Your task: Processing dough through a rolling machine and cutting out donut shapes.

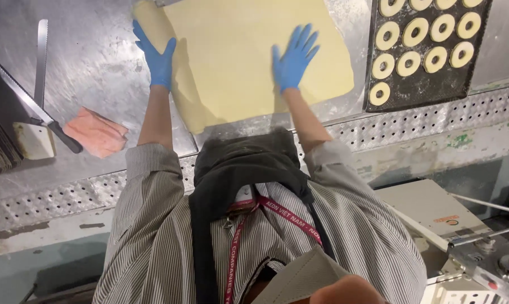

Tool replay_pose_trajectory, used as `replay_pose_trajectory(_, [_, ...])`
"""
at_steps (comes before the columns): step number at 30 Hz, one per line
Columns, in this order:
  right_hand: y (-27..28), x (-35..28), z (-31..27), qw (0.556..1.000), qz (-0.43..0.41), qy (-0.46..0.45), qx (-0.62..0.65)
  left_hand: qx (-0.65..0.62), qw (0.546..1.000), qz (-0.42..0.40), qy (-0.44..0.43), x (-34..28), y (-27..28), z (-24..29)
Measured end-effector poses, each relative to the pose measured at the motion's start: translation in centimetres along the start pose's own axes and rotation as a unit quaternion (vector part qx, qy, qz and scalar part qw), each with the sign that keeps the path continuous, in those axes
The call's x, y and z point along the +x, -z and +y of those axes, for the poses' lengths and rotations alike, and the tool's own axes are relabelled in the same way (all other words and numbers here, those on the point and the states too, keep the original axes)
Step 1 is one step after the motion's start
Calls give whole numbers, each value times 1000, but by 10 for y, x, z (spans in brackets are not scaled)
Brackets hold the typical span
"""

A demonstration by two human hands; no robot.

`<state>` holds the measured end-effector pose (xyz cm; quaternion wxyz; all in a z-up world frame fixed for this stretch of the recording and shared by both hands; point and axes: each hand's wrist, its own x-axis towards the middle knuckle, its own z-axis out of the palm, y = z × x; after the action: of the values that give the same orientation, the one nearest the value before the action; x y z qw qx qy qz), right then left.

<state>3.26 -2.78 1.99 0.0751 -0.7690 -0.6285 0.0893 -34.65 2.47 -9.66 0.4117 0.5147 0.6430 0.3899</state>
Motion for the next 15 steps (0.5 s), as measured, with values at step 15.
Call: replay_pose_trajectory(15, [-52,-19,-5,991,59,-120,13,294,953,70,-26,-129,56,38])
